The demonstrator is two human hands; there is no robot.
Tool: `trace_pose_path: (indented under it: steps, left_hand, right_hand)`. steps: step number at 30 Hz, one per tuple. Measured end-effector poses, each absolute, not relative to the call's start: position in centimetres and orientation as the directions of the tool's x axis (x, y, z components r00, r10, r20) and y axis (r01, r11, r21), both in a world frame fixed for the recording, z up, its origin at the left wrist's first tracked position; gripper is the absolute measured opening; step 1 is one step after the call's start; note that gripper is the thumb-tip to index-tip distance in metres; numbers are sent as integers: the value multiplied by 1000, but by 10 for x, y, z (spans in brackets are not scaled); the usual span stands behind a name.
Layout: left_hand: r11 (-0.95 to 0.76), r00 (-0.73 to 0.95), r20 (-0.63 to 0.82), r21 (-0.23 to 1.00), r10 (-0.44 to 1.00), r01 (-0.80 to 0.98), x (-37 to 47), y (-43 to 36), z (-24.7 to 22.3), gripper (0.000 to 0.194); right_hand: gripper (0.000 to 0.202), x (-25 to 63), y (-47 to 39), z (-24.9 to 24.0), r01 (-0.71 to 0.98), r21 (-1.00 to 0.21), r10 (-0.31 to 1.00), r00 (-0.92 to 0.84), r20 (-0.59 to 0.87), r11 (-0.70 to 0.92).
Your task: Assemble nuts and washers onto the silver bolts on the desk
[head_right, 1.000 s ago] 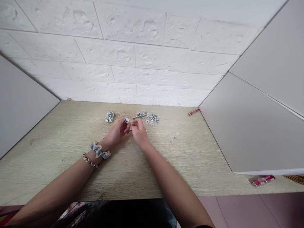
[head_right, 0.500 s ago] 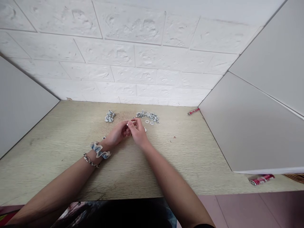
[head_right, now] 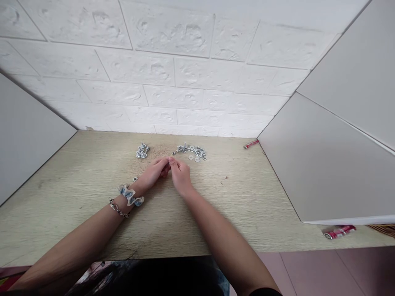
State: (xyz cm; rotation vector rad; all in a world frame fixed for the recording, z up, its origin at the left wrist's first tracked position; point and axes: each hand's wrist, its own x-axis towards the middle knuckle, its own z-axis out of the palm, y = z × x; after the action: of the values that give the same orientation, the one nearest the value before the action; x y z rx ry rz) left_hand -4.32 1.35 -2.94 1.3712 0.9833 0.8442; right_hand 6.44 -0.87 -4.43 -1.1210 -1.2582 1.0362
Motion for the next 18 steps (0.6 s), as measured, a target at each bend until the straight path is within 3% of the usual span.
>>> trace_pose_path:
  steps: [8,16,18]
  left_hand:
    - [82,368,-98,995,925,58,-43,15,-28,33]
    - [157,354,-137,987,925,-26,-45,17,-33,32]
    - [158,352,-132,986,927,-48,-45,17,-33,30]
  right_hand:
    - [37,64,-9,-49,206,-960,969,117,216,189]
    - [7,63,-7,-49,89,-978,973,122,197,187]
    - [12,64,-8,-48,63,-983,979,98,179,174]
